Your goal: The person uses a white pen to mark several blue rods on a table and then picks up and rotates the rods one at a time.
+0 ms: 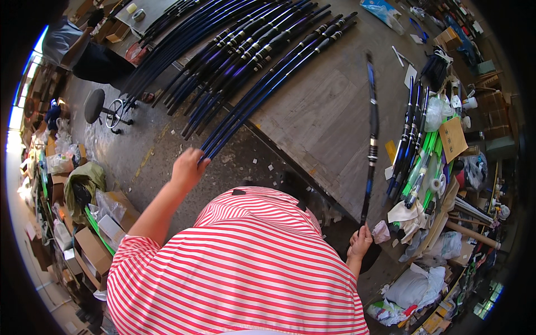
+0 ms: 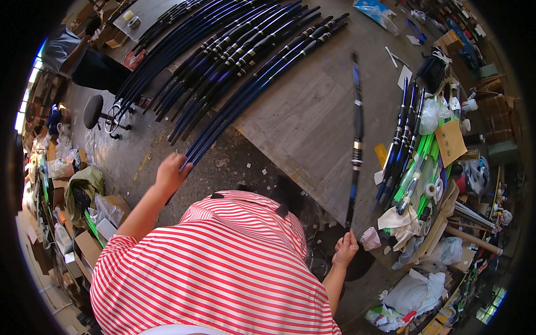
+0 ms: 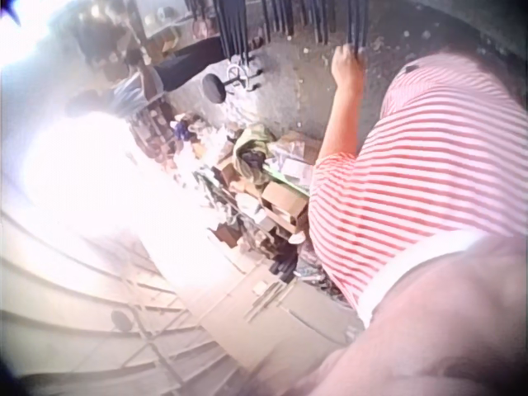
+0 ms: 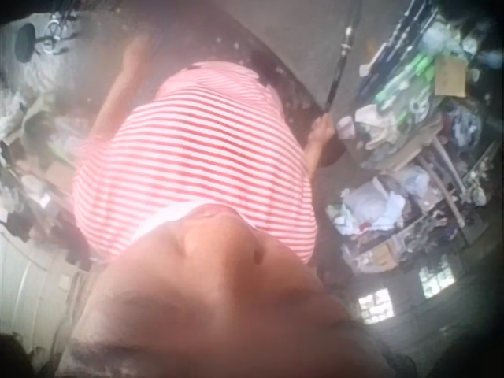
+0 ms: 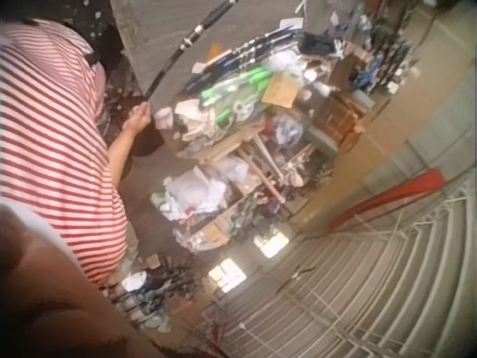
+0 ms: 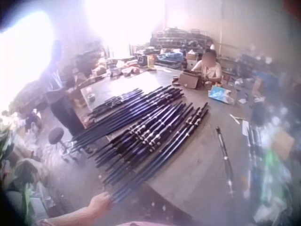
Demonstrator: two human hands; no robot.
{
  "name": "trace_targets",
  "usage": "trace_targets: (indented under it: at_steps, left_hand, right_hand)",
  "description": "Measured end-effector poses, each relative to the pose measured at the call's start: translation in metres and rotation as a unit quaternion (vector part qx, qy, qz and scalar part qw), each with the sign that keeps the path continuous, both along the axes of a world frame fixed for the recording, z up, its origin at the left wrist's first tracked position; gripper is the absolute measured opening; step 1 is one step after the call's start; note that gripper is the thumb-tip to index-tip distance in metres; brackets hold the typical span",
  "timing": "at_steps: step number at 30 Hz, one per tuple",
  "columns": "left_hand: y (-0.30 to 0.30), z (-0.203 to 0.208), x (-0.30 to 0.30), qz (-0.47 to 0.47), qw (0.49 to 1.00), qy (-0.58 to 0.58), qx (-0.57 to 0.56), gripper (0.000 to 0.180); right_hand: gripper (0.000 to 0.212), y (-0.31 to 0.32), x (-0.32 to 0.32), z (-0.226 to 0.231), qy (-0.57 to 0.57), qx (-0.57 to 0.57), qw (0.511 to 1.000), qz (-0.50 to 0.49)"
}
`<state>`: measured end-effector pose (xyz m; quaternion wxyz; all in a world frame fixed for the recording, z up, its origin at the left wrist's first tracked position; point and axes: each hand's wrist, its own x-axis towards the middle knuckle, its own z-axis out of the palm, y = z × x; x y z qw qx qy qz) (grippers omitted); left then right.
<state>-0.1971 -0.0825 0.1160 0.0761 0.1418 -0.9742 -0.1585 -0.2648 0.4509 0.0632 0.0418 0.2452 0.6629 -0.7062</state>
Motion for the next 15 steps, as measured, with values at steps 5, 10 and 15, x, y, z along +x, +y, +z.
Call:
trace_targets:
  at_steps: [5, 10, 15]
  left_hand:
    - [0.013, -0.026, 0.066, 0.057, 0.989, -0.098, -0.095, 0.023]
    - [0.009, -0.042, 0.109, 0.074, 0.983, -0.131, -0.103, 0.023]
    - [0.017, -0.056, 0.139, 0.120, 0.986, -0.115, 0.003, 0.021]
  right_hand:
    - [0.029, -0.001, -0.006, -0.004, -0.009, 0.038, 0.997, -0.063]
    - [0.029, -0.016, -0.015, -0.017, -0.041, 0.093, 0.991, -0.084]
    - [0.029, 0.000, -0.021, -0.027, 0.150, 0.658, 0.734, 0.079]
